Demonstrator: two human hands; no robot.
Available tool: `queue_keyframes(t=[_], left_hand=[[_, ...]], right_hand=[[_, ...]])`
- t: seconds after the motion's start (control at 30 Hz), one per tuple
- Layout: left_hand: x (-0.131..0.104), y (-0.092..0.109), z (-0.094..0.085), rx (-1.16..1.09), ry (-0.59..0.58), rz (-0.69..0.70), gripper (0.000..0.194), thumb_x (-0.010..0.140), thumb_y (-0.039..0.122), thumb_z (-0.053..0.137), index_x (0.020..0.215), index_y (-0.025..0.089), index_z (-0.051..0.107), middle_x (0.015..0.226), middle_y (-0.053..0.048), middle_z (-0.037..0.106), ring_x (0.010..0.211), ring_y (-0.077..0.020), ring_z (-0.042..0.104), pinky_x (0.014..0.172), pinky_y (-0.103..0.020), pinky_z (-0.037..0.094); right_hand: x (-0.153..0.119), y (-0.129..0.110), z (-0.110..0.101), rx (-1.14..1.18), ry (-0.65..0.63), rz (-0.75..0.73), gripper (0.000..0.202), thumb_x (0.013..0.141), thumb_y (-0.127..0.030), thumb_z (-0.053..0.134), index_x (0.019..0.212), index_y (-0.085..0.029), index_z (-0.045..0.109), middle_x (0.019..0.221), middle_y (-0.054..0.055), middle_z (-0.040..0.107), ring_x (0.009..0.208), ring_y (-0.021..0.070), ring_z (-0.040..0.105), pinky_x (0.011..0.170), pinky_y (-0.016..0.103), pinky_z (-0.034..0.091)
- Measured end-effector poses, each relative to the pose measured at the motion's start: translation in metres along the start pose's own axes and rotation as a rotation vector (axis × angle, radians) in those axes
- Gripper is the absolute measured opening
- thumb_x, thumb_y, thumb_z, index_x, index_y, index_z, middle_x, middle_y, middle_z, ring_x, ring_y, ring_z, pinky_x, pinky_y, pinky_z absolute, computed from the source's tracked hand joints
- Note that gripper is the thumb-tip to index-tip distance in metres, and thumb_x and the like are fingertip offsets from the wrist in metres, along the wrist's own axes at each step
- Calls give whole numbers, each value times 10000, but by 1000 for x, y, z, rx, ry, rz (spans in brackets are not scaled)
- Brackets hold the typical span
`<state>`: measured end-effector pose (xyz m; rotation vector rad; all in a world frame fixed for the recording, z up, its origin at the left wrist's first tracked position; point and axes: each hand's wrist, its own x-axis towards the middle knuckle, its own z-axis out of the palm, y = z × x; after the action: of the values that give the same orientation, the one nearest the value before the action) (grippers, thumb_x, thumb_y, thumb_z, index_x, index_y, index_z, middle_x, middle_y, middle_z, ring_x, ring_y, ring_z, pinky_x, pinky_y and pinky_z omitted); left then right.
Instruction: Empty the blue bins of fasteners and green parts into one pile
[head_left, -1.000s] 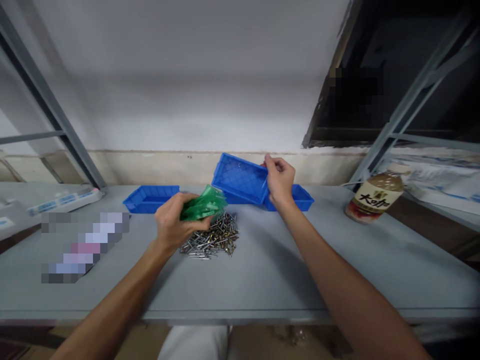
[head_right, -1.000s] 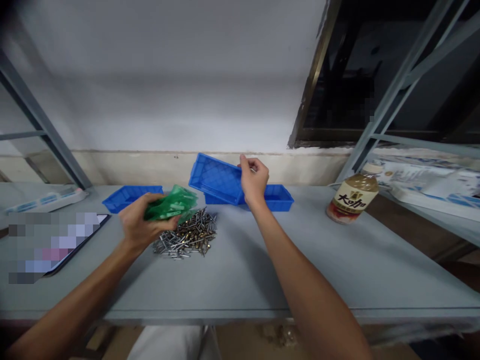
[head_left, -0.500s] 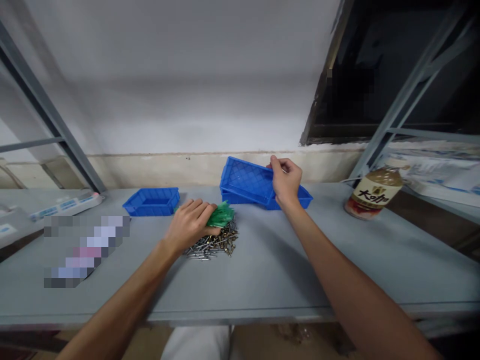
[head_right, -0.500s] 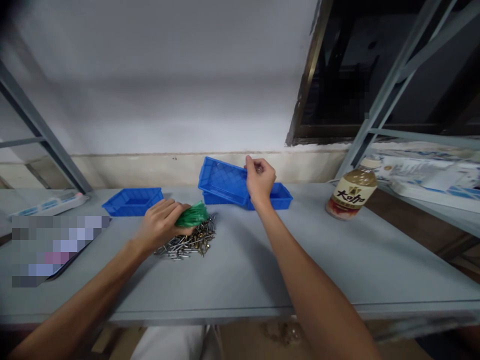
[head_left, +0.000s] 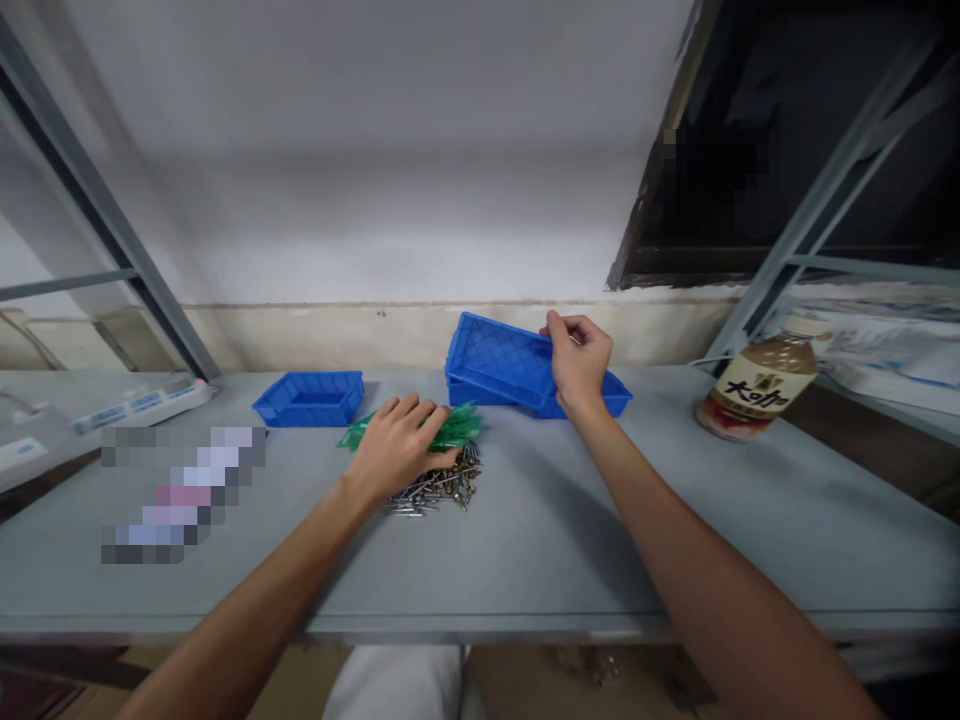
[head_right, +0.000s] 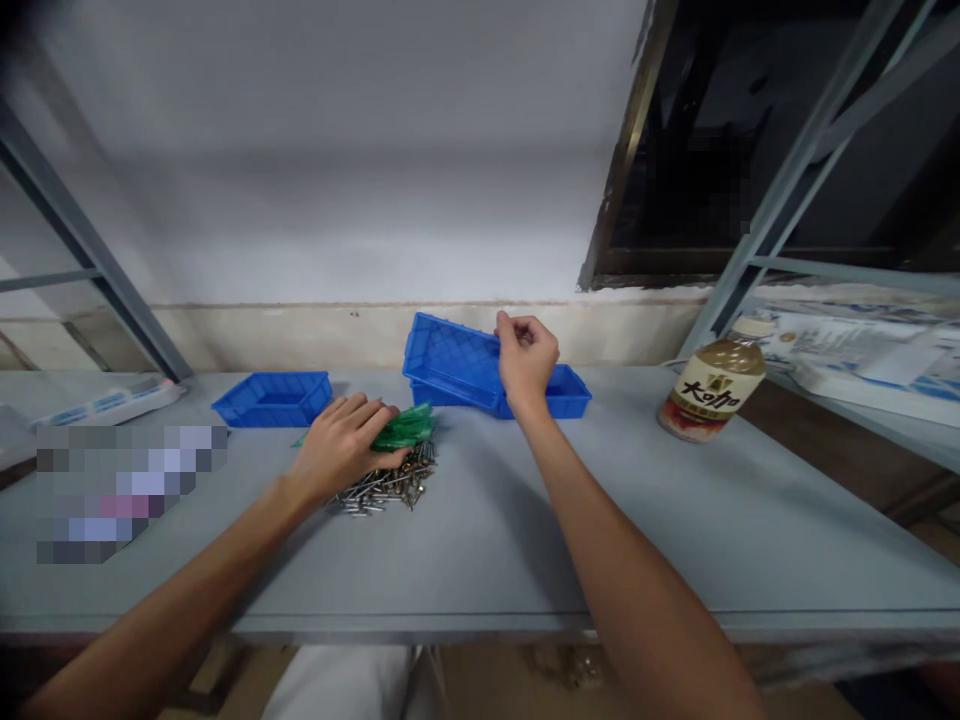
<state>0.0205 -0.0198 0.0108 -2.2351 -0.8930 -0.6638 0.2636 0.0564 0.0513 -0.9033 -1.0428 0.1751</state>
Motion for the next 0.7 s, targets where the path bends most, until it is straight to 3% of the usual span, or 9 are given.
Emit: queue_keyframes(t=[0.43,0.57,0.7], left_hand=[[-8,7,-10,-100,-238,25,635,743,678,625,1102,156,583,1063,-114,643,962,-297,545,777,-401,401],[-10,9,-9,-140,-256,13,680,760,729,544,1113,150,587,1149,-140,614,1019,-322,536,824,-442,407],[-10,10,-10,-175,-285,13,711,770,750,498,1142,150,587,1198,-141,594,1069,-337,521,873,-476,395]], right_hand=[[0,3,-1,-53,23,10,282,816,-411,594,636,-195,570,620,6,621,610,152,586,637,284,469],[-7,5,2,-8,30,116,294,796,-423,592,608,-200,562,607,2,603,632,161,584,647,287,459],[-16,2,19,60,14,281,292,769,-424,599,589,-196,574,595,-6,582,646,162,567,661,289,447]])
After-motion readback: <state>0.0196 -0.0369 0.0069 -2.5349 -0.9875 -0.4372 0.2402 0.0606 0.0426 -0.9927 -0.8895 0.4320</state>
